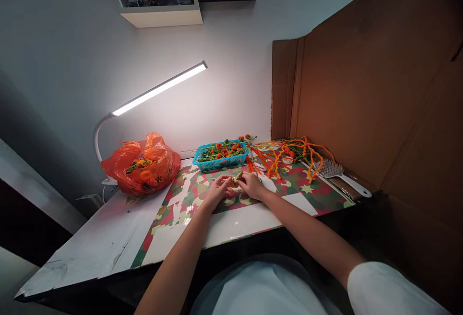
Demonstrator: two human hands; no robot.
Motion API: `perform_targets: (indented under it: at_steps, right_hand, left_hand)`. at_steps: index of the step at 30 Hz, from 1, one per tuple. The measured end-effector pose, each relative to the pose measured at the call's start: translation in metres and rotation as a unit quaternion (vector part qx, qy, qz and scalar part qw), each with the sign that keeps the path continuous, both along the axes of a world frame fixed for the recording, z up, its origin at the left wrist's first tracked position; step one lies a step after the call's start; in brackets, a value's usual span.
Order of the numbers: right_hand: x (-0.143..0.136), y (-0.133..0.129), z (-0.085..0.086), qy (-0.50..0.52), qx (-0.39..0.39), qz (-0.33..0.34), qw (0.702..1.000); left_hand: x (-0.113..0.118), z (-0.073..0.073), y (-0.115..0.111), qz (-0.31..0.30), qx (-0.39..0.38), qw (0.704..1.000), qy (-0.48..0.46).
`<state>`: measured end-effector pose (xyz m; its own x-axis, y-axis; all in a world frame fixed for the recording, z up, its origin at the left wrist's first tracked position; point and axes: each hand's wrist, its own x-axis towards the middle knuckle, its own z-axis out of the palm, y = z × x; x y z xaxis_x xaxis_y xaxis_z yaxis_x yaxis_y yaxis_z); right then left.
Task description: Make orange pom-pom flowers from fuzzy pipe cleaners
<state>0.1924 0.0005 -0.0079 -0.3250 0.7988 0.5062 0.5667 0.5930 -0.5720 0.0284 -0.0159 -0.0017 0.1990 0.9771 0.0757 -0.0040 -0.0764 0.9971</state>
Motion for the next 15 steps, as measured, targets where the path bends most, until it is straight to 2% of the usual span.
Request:
perform_targets:
  at_steps: [4,7,9,11,13,15]
  right_hand:
    - [0.0003,-0.0013,0.0001,-0.013,0.008,0.019,1.0]
    - [0.0007,-0.0024,0.0003,-0.021,0.02,0.026,0.999]
    - [0.0009,-0.0029,0.0008,-0.024,0.025,0.023,0.999]
    - [0.0009,-0.0031,0.0016,-0.023,0.021,0.009,0.999]
    - [0.0007,-0.0033,0.0025,-0.02,0.009,-0.011,1.0]
    - [0.0006,-0.0036,0.0032,-0.026,0.0,-0.024,0.999]
  left_hand:
    - [0.001,0.001,-0.0012,-0.011,-0.046,0.999,-0.019]
    - [0.0015,0.0006,-0.0014,-0.009,-0.05,0.999,-0.001]
    - [0.0023,0.001,-0.0026,-0.003,-0.016,1.0,0.023]
    - [0.0034,0.0017,-0.0048,0.007,0.055,0.997,0.051]
    - [0.0045,0.0025,-0.0073,0.014,0.128,0.988,0.081]
    - [0.0052,0.0029,-0.0089,0.017,0.167,0.98,0.111]
